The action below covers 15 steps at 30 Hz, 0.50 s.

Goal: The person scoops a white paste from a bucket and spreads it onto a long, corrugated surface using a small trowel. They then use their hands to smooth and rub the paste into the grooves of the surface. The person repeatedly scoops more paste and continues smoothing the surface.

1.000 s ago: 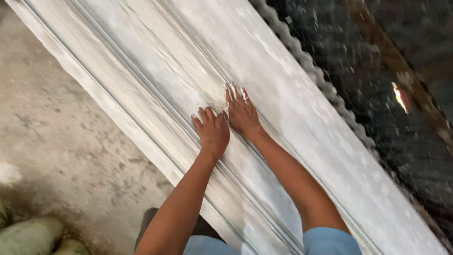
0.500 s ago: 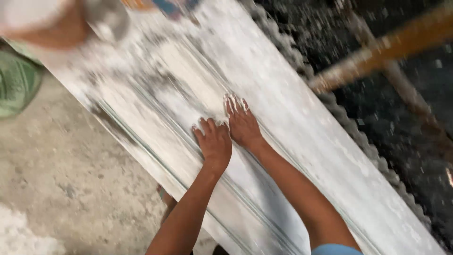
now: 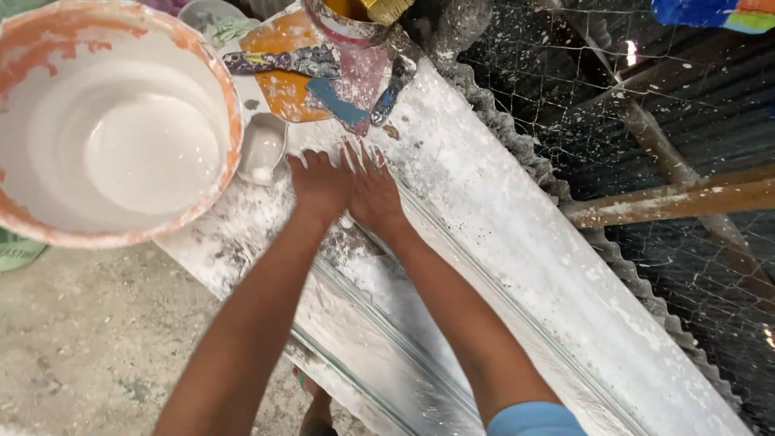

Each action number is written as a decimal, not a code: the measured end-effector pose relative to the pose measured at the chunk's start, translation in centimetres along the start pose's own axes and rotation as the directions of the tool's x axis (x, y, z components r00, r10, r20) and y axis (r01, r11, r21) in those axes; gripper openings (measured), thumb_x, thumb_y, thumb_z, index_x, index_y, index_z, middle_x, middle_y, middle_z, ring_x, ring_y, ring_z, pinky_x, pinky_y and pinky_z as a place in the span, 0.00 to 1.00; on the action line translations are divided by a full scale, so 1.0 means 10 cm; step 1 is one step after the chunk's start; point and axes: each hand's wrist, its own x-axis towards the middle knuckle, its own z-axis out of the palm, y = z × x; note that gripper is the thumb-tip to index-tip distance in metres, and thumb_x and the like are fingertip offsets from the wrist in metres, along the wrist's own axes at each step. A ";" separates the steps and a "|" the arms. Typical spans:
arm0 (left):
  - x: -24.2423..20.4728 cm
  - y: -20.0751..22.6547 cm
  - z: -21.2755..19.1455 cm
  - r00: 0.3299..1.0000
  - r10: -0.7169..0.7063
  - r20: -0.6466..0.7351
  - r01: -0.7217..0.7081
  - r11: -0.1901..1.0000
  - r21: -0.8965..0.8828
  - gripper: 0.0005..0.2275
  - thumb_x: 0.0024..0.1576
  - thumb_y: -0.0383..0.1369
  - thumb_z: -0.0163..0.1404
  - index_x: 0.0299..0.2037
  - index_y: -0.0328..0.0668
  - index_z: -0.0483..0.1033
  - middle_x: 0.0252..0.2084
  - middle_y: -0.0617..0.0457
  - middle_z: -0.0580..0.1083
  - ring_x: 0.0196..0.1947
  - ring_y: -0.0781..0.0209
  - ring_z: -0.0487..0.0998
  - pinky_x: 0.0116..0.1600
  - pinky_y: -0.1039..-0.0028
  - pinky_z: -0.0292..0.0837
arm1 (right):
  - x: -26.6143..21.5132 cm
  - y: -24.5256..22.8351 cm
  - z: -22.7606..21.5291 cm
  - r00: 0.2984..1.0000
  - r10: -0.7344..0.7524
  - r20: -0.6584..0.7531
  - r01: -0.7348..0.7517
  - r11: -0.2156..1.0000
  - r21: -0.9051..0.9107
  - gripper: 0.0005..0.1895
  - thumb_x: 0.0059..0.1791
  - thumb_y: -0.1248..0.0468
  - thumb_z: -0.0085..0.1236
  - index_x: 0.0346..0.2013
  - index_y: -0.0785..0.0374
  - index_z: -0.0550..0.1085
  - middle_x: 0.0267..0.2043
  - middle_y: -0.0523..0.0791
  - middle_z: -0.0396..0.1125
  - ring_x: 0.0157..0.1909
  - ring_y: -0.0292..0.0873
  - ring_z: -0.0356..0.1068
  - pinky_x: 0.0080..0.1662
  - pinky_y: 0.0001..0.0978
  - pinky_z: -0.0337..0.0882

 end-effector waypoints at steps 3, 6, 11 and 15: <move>0.39 -0.17 -0.05 0.995 0.100 -0.005 -0.100 0.986 -0.137 0.24 0.63 0.49 0.35 0.61 0.48 0.75 0.66 0.40 0.66 0.69 0.38 0.60 0.62 0.45 0.55 | 0.04 -0.08 -0.10 0.989 0.148 0.012 -0.148 0.989 0.018 0.36 0.57 0.51 0.29 0.79 0.59 0.43 0.82 0.49 0.39 0.82 0.52 0.36 0.75 0.50 0.42; 0.42 -0.12 -0.12 0.928 0.023 -0.371 -0.135 0.950 -0.280 0.28 0.55 0.57 0.42 0.49 0.42 0.82 0.59 0.40 0.67 0.64 0.38 0.62 0.58 0.50 0.57 | 0.08 -0.09 0.03 0.949 0.314 0.040 -0.316 0.935 0.158 0.37 0.53 0.50 0.33 0.75 0.60 0.51 0.75 0.52 0.49 0.73 0.56 0.47 0.63 0.48 0.53; 0.32 0.08 0.08 0.864 0.079 -0.498 -0.398 0.713 -0.577 0.22 0.55 0.37 0.44 0.58 0.41 0.77 0.64 0.40 0.67 0.73 0.41 0.56 0.67 0.47 0.55 | -0.07 -0.13 -0.14 0.940 0.339 0.048 -0.339 0.904 0.261 0.35 0.49 0.47 0.41 0.70 0.52 0.61 0.72 0.49 0.53 0.69 0.59 0.48 0.62 0.50 0.54; -0.11 0.17 -0.10 0.856 0.163 -0.490 -0.442 0.723 -0.530 0.22 0.57 0.30 0.43 0.63 0.36 0.73 0.68 0.34 0.65 0.74 0.38 0.56 0.67 0.44 0.53 | -0.52 0.01 -0.06 0.928 0.344 0.139 -0.371 0.883 0.288 0.38 0.53 0.48 0.33 0.76 0.60 0.50 0.78 0.54 0.47 0.76 0.62 0.44 0.68 0.54 0.48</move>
